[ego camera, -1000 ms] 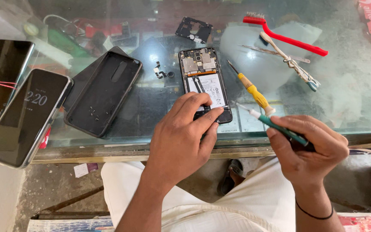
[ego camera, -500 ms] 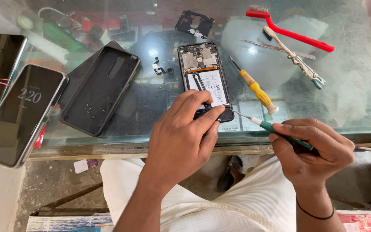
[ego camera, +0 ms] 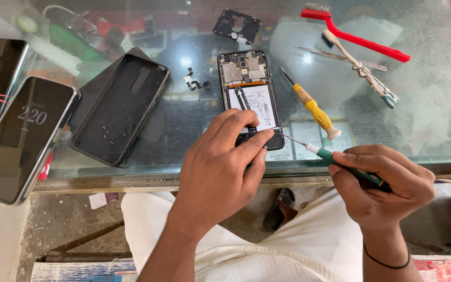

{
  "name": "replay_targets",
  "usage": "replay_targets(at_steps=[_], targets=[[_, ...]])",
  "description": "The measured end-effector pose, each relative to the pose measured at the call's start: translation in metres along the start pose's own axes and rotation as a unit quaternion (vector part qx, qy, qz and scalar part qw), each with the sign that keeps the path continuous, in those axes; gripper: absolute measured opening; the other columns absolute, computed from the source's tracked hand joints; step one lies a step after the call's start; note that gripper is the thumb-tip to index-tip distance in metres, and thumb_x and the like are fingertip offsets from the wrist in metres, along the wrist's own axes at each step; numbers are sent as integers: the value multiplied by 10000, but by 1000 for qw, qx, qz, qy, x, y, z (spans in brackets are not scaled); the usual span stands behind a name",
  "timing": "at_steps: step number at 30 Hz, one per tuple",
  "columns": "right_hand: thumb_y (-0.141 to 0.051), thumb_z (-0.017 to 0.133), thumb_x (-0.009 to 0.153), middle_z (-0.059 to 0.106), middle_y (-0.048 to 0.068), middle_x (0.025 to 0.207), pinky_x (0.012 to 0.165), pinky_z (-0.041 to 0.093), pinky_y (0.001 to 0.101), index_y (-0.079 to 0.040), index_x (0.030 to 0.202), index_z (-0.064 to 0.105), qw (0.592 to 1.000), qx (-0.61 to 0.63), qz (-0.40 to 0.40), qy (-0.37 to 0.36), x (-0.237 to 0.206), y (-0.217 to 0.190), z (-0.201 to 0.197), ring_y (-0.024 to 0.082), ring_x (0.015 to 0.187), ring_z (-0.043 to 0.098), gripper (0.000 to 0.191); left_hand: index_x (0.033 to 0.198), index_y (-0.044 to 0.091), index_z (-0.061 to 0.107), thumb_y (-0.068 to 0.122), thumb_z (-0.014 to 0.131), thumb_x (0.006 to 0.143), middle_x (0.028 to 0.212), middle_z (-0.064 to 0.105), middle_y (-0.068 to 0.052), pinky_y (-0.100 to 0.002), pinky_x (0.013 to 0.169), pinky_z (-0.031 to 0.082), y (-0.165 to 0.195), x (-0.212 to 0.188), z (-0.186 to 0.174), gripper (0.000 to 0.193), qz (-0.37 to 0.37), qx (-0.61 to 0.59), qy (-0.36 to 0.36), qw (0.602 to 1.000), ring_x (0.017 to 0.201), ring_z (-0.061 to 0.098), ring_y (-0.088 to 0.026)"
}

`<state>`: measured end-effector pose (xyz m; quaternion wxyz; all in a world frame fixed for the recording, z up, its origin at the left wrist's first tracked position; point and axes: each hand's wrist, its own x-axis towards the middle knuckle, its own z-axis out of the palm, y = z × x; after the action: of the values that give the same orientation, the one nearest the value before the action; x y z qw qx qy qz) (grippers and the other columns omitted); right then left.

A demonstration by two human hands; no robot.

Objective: The person uses a green-handled screwdriver and a yellow-handled screwdriver to remove and reinstall screws on the lower part of a disassembled smartphone. The person alternates between the two tools to access different screw locations on the device's chassis.

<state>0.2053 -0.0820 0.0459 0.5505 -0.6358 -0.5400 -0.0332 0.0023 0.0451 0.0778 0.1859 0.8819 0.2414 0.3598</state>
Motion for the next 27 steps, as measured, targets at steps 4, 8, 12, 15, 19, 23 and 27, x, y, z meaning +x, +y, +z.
replay_targets(at_steps=[4, 8, 12, 15, 19, 23, 27], targets=[[69, 771, 761, 718, 129, 837, 594, 499, 180, 33, 921, 744, 1000, -16, -2, -12, 0, -1, -2, 114, 648, 678, 166, 1110, 37, 759, 67, 721, 883, 1174, 629, -96, -414, 881, 565, 0, 1, 0, 232, 11, 7, 1, 1000, 1169, 635, -285], [75, 768, 794, 722, 132, 817, 599, 500, 183, 36, 930, 746, 1000, -23, 0, 4, -1, -3, 1, 118, 656, 677, 143, 1106, 37, 765, 66, 722, 869, 1167, 630, -95, -414, 879, 564, 0, 1, -1, 242, 8, 2, 1, 1000, 1159, 639, -281], [83, 752, 771, 718, 141, 835, 564, 494, 189, 45, 882, 735, 999, -36, 5, 7, 0, -4, 2, 123, 633, 672, 119, 1104, 36, 767, 63, 723, 870, 1167, 635, -93, -408, 874, 565, 1, 1, -1, 239, 3, 0, -1, 1000, 1155, 642, -277], [87, 755, 842, 729, 141, 854, 609, 515, 187, 48, 897, 730, 999, -33, -19, 13, 0, -5, 4, 123, 686, 696, 71, 1105, 32, 767, 59, 728, 868, 1163, 634, -95, -410, 874, 567, 2, 2, 0, 242, 8, 4, 3, 1000, 1155, 640, -281], [94, 757, 823, 724, 147, 846, 592, 506, 193, 49, 911, 729, 998, -50, -22, 16, 0, -5, 4, 133, 675, 692, 103, 1098, 33, 769, 51, 729, 863, 1163, 641, -91, -398, 859, 574, 2, 2, 0, 239, 3, 0, 5, 1000, 1156, 648, -273], [93, 762, 814, 720, 143, 836, 591, 501, 190, 50, 904, 726, 999, -46, -19, 6, 0, -4, 2, 132, 668, 688, 106, 1094, 31, 769, 50, 731, 860, 1158, 640, -96, -400, 856, 575, 2, 1, 0, 237, 4, 0, 8, 1000, 1154, 649, -278], [94, 760, 821, 722, 141, 829, 604, 507, 188, 50, 918, 731, 999, -44, -17, 2, 1, -3, 1, 128, 670, 688, 111, 1092, 33, 770, 52, 734, 858, 1157, 642, -94, -405, 866, 576, 2, 1, 1, 238, 3, 6, 13, 1000, 1155, 650, -281]])
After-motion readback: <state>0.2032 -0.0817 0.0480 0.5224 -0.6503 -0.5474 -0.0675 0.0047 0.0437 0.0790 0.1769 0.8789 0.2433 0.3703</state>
